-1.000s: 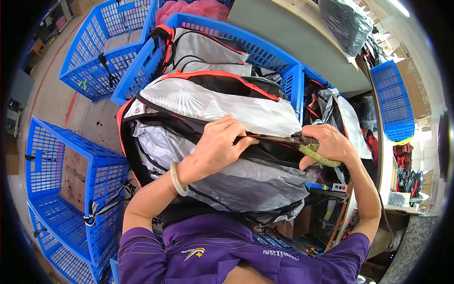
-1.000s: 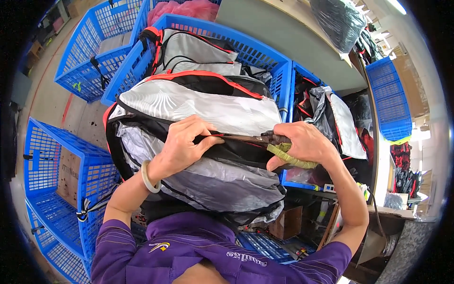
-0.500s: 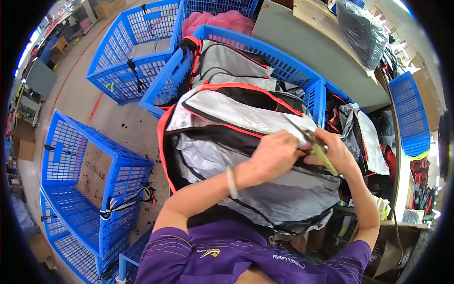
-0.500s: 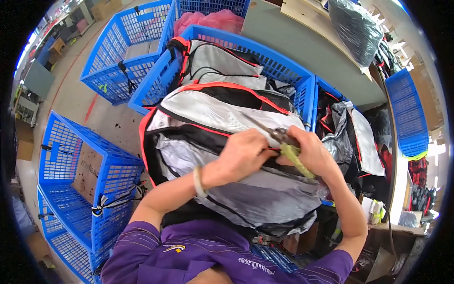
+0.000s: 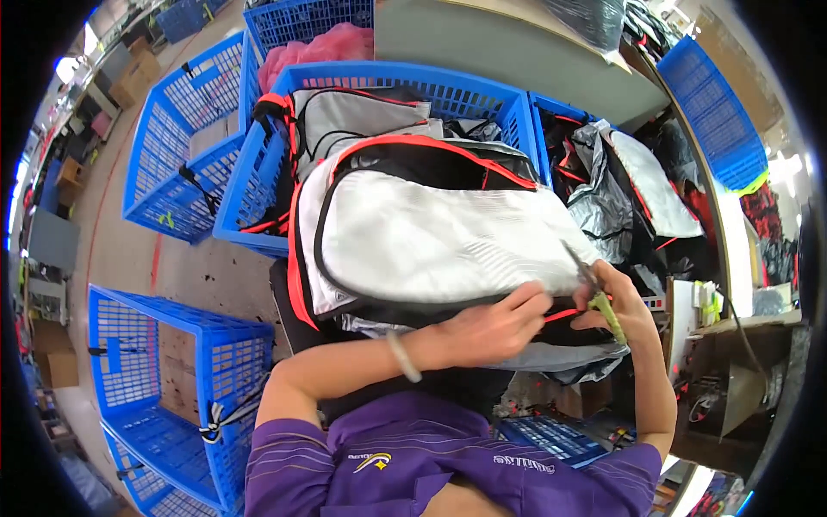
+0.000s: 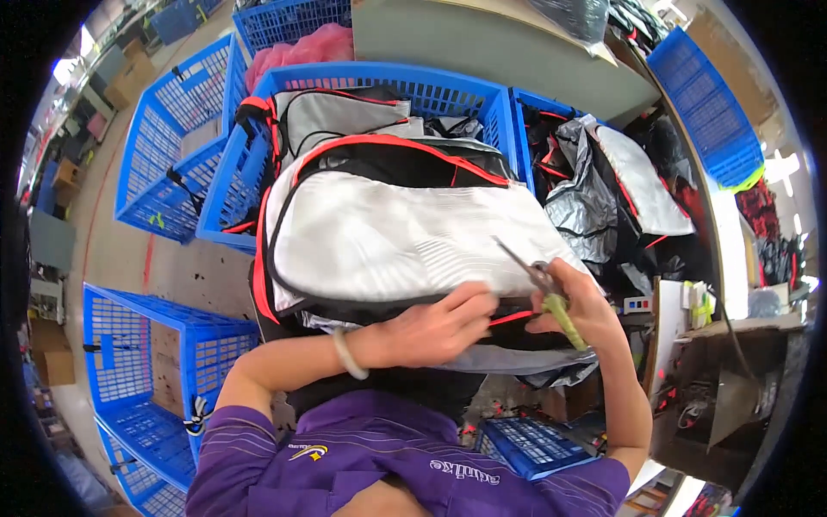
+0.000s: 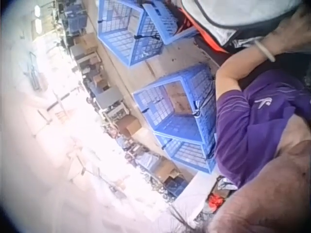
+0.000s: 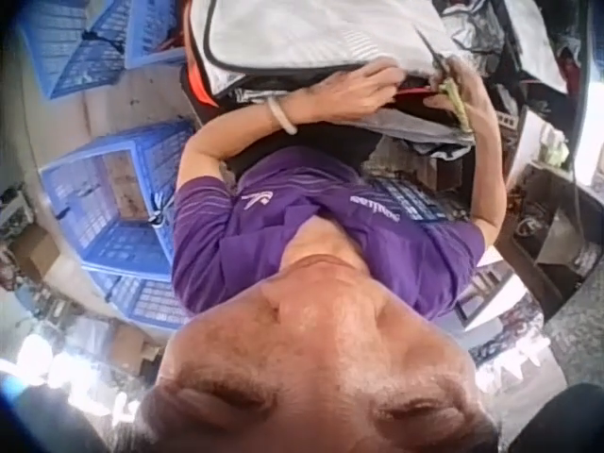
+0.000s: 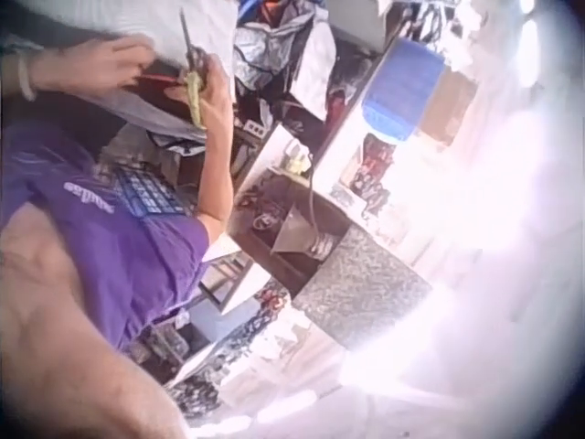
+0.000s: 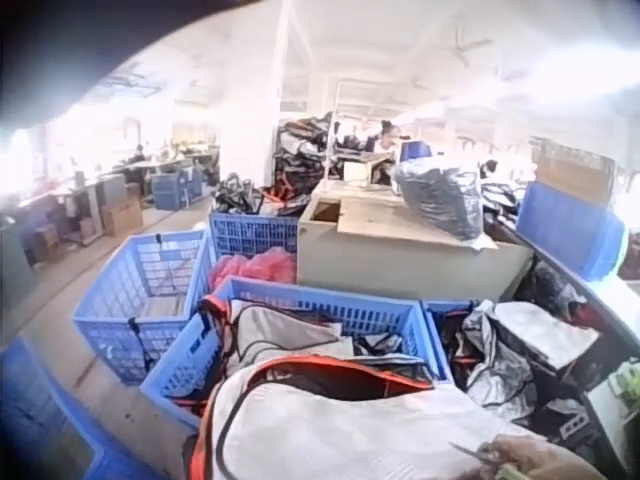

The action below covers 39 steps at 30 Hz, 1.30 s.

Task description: Trimming excess material and loose threads from sports bags using scissors.

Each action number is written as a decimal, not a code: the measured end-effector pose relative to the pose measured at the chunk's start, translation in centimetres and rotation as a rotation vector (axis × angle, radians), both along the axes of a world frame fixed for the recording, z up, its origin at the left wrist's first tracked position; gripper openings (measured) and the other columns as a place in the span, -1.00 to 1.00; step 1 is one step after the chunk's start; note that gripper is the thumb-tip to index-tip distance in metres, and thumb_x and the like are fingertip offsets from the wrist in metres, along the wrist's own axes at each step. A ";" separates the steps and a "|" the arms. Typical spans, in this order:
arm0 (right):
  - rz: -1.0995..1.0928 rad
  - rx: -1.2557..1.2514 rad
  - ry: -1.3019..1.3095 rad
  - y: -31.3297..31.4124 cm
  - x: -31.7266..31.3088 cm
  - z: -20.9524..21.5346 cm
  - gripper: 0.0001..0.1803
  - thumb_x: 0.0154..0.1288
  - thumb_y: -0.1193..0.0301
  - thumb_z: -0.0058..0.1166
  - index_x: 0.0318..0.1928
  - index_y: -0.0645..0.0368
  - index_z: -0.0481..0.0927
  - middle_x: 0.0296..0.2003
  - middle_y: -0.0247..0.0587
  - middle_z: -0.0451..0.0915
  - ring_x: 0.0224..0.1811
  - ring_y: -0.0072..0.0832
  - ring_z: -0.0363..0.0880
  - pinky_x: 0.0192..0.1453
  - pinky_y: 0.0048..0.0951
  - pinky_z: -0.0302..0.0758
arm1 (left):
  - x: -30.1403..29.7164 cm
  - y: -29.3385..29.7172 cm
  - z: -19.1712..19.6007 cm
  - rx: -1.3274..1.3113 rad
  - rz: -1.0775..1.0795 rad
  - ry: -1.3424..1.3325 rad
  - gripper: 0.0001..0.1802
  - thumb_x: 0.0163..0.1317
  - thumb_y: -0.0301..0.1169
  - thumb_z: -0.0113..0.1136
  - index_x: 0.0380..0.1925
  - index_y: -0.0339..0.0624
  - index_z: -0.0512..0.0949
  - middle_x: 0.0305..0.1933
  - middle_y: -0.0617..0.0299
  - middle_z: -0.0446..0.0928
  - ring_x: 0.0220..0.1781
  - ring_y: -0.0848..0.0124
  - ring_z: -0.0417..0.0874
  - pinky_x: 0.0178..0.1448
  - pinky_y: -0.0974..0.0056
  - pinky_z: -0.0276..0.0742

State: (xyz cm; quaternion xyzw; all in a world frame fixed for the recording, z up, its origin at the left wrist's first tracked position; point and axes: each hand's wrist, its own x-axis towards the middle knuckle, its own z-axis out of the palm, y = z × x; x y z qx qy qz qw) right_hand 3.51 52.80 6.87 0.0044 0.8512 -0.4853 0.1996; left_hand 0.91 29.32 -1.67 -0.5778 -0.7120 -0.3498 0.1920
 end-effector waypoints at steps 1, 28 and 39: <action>0.002 0.009 -0.003 -0.3 0.1 -0.4 -0.47 -0.25 0.51 0.46 -0.27 0.25 0.38 -0.49 -0.28 0.52 -0.38 -0.55 0.49 -0.25 -0.48 0.46 | 0.8 -1.3 -0.5 -0.024 0.017 0.042 -0.80 0.04 -0.50 0.11 -0.39 -0.48 0.52 -0.07 -0.03 0.39 0.17 0.11 0.40 0.15 0.27 0.40; -0.050 -0.346 -0.481 -3.1 1.7 -6.3 -0.73 0.20 0.32 0.13 -0.36 0.26 0.38 -0.46 0.03 0.63 -0.54 -0.45 0.60 -0.50 -0.53 0.46 | 6.9 -18.1 -1.9 -0.553 0.010 -0.854 -0.61 0.10 -0.10 0.32 -0.37 -0.22 0.51 -0.42 0.08 0.53 -0.30 0.15 0.58 -0.24 0.20 0.47; 0.397 -0.470 -0.189 -17.0 -2.8 -15.8 -0.68 0.27 0.27 0.20 -0.29 0.15 0.33 -0.50 -0.26 0.58 -0.51 -0.61 0.55 -0.46 -0.57 0.47 | 10.0 -16.6 3.8 -0.074 0.409 -0.585 -0.87 0.00 -0.44 0.34 -0.43 -0.19 0.59 -0.52 0.16 0.53 -0.44 0.22 0.55 -0.36 0.22 0.37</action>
